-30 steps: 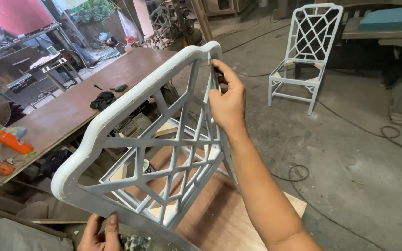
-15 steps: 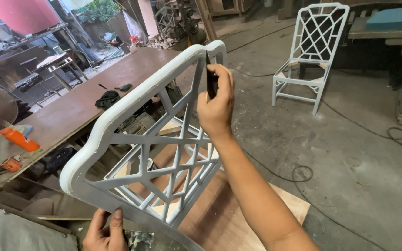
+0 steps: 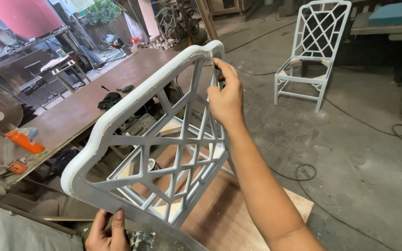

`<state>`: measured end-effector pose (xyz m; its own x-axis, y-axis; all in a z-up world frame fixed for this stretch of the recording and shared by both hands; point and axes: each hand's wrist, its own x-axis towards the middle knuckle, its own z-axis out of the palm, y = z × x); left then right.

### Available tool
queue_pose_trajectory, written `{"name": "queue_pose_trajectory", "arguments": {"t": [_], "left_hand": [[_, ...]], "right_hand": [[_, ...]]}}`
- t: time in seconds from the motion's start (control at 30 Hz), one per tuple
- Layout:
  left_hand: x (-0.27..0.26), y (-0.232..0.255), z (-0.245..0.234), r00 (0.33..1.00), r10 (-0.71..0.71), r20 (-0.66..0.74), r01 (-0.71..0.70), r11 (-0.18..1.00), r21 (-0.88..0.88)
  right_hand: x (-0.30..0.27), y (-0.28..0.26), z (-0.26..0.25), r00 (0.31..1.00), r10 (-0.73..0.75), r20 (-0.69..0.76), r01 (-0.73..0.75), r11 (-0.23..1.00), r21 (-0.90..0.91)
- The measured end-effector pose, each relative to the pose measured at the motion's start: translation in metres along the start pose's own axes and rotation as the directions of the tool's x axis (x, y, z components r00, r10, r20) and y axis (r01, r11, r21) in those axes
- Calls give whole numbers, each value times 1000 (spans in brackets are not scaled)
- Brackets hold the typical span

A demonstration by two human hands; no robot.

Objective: Sanding the lattice backrest of a wooden chair to prepare it for refinishing.

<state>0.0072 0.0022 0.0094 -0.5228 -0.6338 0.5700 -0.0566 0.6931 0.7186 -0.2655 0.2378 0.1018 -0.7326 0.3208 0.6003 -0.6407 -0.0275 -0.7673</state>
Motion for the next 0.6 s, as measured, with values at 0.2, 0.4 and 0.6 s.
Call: {"name": "queue_pose_trajectory", "arguments": {"t": [0.2, 0.4, 0.6], "left_hand": [[0, 0, -2, 999, -36, 39, 36, 999, 14], [4, -9, 2, 1000, -3, 26, 4, 1000, -26], [5, -10, 4, 1000, 19, 12, -19, 999, -47]], "right_hand": [[1, -15, 3, 990, -66, 124, 60, 997, 58], [-31, -61, 0, 967, -59, 248, 105, 979, -177], [-7, -29, -18, 982, -45, 183, 54, 998, -44]]}}
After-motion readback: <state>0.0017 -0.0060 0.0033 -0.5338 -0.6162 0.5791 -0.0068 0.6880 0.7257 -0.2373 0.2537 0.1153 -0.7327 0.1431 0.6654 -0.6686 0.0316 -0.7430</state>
